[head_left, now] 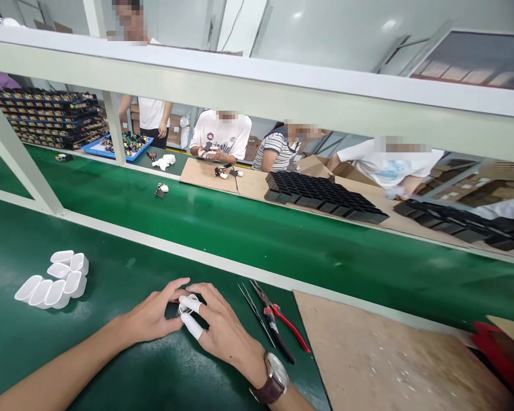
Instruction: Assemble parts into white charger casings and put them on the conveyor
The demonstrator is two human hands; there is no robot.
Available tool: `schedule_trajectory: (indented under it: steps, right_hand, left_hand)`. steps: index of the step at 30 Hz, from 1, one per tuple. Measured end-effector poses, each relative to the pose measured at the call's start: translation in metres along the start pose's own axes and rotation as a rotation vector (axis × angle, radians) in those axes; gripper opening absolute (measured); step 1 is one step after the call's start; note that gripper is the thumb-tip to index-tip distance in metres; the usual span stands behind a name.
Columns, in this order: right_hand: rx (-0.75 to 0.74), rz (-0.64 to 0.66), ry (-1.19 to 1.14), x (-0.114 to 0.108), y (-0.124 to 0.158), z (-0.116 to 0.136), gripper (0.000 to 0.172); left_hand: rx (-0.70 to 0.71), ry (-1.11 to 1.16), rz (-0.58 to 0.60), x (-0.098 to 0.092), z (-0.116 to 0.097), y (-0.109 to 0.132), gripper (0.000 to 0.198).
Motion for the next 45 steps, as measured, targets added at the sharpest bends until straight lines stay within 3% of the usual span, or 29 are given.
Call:
schedule_trajectory:
  steps: [6, 11, 15, 21, 25, 27, 30, 34, 36, 38, 41, 45]
  right_hand:
    - [-0.170, 0.001, 0.191, 0.006, 0.004, -0.005, 0.025]
    - [-0.062, -0.016, 0.082, 0.005, 0.007, -0.010, 0.028]
    - [-0.073, 0.000, 0.146, 0.004, 0.009, -0.014, 0.030]
    - [0.010, 0.041, 0.033, 0.003, 0.011, -0.013, 0.039]
    - [0.001, 0.095, 0.096, -0.011, 0.011, -0.012, 0.037]
    - [0.074, 0.059, 0.099, -0.026, 0.011, -0.014, 0.041]
    - [0.320, 0.076, 0.288, -0.052, 0.013, -0.019, 0.034]
    - [0.708, 0.435, 0.584, -0.064, 0.020, -0.022, 0.022]
    - [0.801, 0.532, 0.609, -0.060, 0.023, -0.021, 0.024]
    - [0.803, 0.540, 0.604, -0.053, 0.025, -0.021, 0.030]
    - [0.706, 0.462, 0.586, -0.042, 0.025, -0.023, 0.034]
    - [0.613, 0.391, 0.554, -0.037, 0.022, -0.032, 0.029]
  left_hand:
    - [-0.056, 0.041, 0.037, 0.001, 0.001, 0.001, 0.086]
    - [-0.065, -0.010, 0.036, 0.002, -0.004, 0.001, 0.080]
    - [-0.073, -0.048, 0.038, 0.003, -0.007, 0.000, 0.077]
    - [-0.077, -0.099, 0.019, 0.005, -0.005, 0.001, 0.072]
    - [-0.044, -0.145, -0.021, 0.007, -0.005, 0.003, 0.061]
    - [-0.032, -0.184, -0.033, 0.006, -0.005, 0.004, 0.053]
    - [0.043, -0.295, -0.029, 0.005, -0.004, 0.004, 0.038]
    - [0.287, -0.441, -0.134, 0.004, 0.000, 0.002, 0.038]
    - [0.376, -0.460, -0.218, 0.002, 0.001, 0.001, 0.042]
    - [0.408, -0.446, -0.243, 0.001, 0.001, 0.000, 0.044]
    - [0.372, -0.409, -0.192, -0.001, 0.000, -0.001, 0.038]
    - [0.176, -0.366, -0.145, 0.000, 0.004, 0.002, 0.036]
Point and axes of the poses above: each hand's wrist, its own y-axis away from the middle knuckle, its own x-axis out of the palm, z = x × y, the point moved 1 cm from there along -y, towards the middle knuckle, and after that the axes turned 8 degrees about z, right-handed, at the moved point
